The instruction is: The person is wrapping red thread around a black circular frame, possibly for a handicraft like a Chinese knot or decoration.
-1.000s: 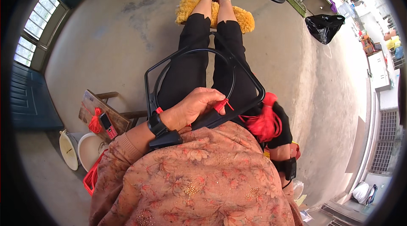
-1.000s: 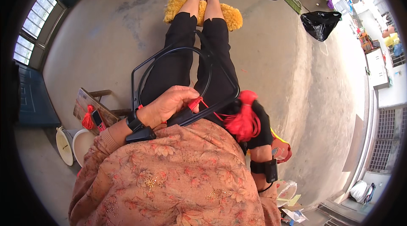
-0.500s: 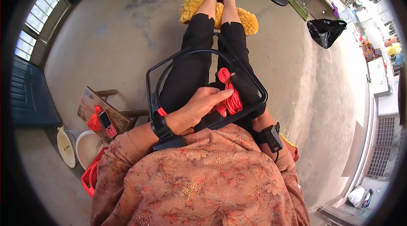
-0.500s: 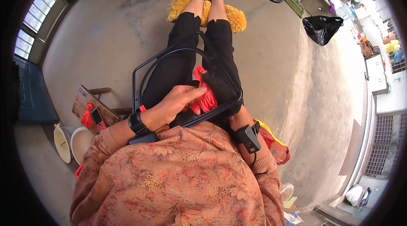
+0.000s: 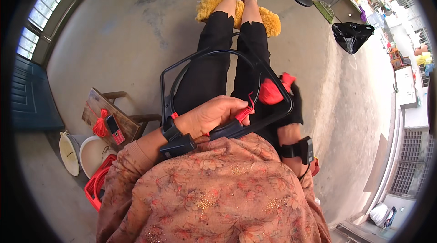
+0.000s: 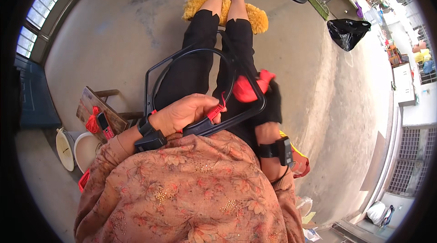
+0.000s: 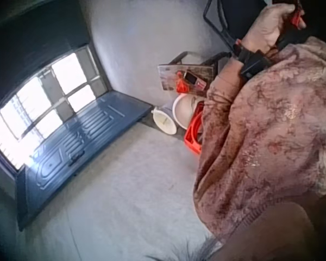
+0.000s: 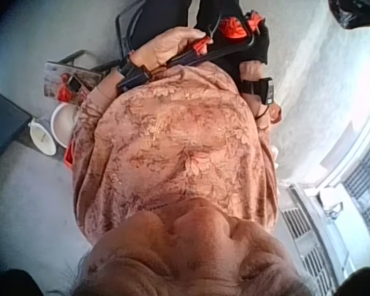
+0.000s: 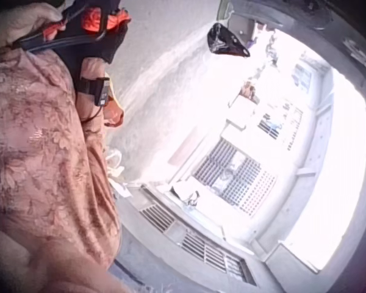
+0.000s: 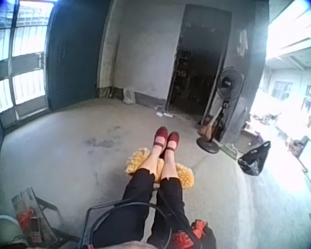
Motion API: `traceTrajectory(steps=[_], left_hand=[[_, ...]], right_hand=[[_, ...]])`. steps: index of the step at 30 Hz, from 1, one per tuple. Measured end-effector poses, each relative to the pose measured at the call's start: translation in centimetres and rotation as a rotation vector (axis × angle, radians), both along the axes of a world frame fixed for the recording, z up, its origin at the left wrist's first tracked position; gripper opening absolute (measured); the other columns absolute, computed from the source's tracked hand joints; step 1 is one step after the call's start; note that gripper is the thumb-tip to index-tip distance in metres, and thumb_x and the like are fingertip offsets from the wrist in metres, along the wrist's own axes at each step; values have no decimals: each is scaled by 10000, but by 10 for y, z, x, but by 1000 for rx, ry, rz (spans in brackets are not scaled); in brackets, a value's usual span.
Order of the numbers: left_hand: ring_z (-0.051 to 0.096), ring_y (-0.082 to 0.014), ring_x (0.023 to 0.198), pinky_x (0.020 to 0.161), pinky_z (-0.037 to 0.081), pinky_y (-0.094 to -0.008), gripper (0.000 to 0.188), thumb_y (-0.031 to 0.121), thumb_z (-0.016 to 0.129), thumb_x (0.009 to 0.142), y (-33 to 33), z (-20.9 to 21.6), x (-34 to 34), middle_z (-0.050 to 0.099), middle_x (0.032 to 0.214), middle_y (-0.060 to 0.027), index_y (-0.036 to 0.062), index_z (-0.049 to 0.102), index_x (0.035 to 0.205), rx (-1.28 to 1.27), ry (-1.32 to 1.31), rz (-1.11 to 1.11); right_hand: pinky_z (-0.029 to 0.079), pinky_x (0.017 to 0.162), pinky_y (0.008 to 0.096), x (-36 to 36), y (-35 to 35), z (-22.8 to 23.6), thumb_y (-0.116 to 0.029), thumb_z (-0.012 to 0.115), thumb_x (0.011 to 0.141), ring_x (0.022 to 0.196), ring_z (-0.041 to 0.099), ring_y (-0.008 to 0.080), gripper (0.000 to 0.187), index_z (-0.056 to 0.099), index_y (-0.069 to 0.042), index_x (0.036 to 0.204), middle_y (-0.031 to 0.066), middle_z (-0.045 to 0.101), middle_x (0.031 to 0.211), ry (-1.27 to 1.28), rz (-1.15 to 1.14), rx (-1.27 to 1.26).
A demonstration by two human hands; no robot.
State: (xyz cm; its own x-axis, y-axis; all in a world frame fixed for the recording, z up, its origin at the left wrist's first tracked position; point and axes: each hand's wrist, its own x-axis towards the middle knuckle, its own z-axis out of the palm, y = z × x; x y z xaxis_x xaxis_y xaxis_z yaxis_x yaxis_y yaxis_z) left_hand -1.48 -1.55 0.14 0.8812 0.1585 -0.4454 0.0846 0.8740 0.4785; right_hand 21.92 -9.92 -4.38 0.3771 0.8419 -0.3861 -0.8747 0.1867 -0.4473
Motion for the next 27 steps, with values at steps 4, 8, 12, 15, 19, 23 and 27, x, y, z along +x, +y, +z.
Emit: traceTrajectory(steps=[4,8,12,15,19,23,27], left_hand=[[637,-142,707,643,517,-234,262,202,552,932,1,-2,-2,656,787,-95,-41,614,1008,54,-73,10],[617,-125,685,620,502,-225,279,216,557,935,-2,-2,1,640,762,-74,-39,612,1031,-8,-11,-15],[598,-121,656,612,497,-226,285,233,554,940,-4,1,9,619,724,-59,-33,609,1028,35,0,6],[585,-125,639,604,492,-233,268,233,540,941,-5,6,11,603,706,-50,-24,601,985,8,-53,-4],[573,-126,629,596,485,-233,237,220,521,933,-8,0,13,593,694,-52,-8,587,925,44,-15,9],[592,-126,655,645,495,-229,225,220,533,933,-7,-1,7,611,714,-66,3,587,905,143,-37,-19],[615,-124,676,663,508,-229,210,212,549,940,-6,5,2,635,746,-81,8,589,912,114,46,6]], right_hand=[[467,606,337,-6,-54,32,-394,437,946,600,570,157,321,548,-93,939,-30,563,693,-79,-65,97],[482,631,361,-18,-110,21,-303,412,981,558,530,175,332,537,-29,1119,35,543,712,161,145,229],[447,642,345,-41,-126,34,-283,413,982,625,501,193,313,553,-30,1100,43,498,687,-414,209,-13],[388,557,274,-48,-110,53,-352,418,963,444,406,101,335,575,-60,1006,-31,433,541,-3,135,-77],[402,592,280,-46,-110,53,-351,405,974,466,409,95,334,575,-64,992,-37,431,586,-43,132,-38],[420,675,315,-36,-119,37,-344,336,994,592,447,135,401,561,-24,1080,4,446,654,-33,88,0],[438,718,304,-34,-123,27,-236,416,929,670,492,134,306,563,-19,1085,16,497,748,-207,160,-111]])
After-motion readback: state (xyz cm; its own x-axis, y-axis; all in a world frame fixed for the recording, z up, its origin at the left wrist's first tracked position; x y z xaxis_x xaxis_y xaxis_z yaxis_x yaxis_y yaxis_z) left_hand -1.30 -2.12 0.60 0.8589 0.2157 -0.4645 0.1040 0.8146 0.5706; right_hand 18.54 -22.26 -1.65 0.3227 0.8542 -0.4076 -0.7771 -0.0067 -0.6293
